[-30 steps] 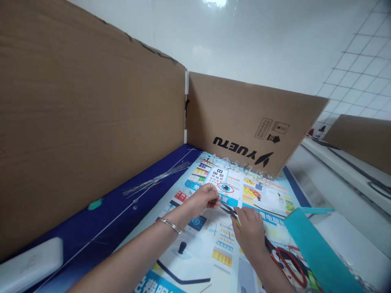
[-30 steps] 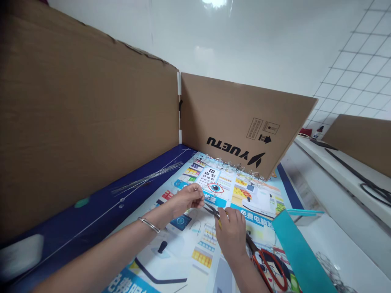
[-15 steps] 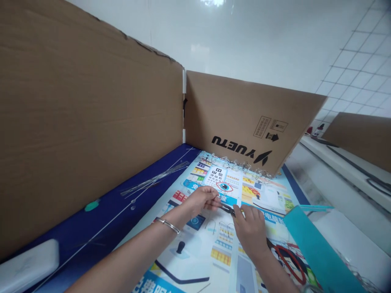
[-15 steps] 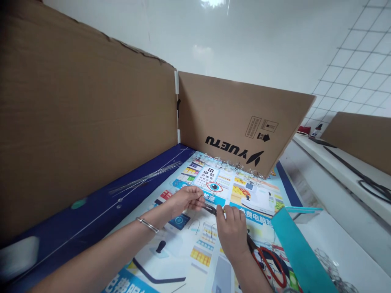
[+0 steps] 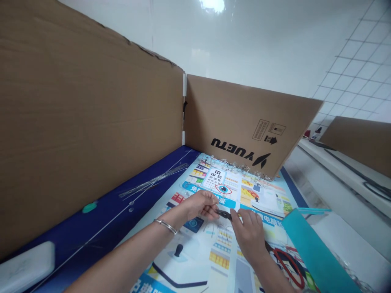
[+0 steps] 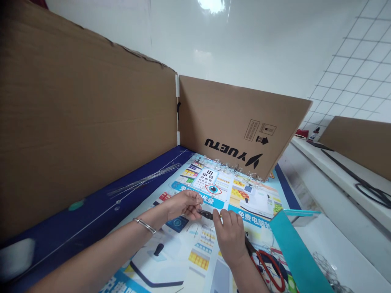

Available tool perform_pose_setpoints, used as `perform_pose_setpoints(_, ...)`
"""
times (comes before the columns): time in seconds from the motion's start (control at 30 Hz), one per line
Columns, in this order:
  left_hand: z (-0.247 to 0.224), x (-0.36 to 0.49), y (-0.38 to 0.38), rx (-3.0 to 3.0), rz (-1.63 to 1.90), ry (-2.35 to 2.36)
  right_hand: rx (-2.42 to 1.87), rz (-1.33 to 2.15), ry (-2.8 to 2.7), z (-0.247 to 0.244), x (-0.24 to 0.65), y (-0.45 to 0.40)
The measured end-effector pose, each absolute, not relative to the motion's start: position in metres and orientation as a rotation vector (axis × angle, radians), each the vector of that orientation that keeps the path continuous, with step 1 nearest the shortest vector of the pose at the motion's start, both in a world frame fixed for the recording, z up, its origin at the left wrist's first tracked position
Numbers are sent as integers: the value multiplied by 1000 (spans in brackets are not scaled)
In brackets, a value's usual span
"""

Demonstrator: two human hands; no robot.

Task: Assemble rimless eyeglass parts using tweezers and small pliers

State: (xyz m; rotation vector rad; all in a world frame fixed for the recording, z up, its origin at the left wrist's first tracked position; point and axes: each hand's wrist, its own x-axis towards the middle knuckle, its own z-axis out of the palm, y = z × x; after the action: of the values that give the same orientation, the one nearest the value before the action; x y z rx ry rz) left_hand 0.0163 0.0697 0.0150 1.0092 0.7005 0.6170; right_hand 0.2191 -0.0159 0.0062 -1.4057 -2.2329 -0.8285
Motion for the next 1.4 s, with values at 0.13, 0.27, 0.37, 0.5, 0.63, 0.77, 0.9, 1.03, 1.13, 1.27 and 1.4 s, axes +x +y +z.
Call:
perform_pose_setpoints(0.13, 16, 13, 71, 1013, 577, 687, -1387, -834, -2260, 6, 220, -17)
perform_pose_setpoints(0.27, 17, 11, 71, 1045, 550, 662, -1369, -830, -2275, 8, 220, -19)
perform_pose_setpoints(0.37, 18, 9, 71, 1065, 523, 646, -1340, -819, -2284, 9, 220, -20)
perform_pose_setpoints(0.5, 21, 6, 70, 1077, 477, 633, -1308, -802, -2301, 10, 219, -21)
perform_pose_setpoints(0.63, 24, 5, 69, 1094, 462, 625, -1299, -805, -2302, 10, 218, -21)
perform_pose_setpoints(0.77, 24, 5, 69, 1099, 460, 616, -1292, -821, -2291, 9, 219, -21)
perform_pose_setpoints(0.9, 21, 5, 72, 1096, 437, 613, -1257, -850, -2266, 7, 219, -20)
perform_pose_setpoints(1.03, 19, 4, 73, 1099, 430, 607, -1247, -857, -2264, 6, 220, -19)
perform_pose_setpoints(1.13, 19, 4, 74, 1101, 425, 605, -1238, -857, -2262, 7, 220, -20)
perform_pose_setpoints(1.27, 18, 4, 74, 1109, 420, 601, -1242, -858, -2272, 8, 220, -20)
perform_pose_setpoints(1.4, 19, 3, 73, 1124, 407, 597, -1246, -860, -2299, 10, 219, -21)
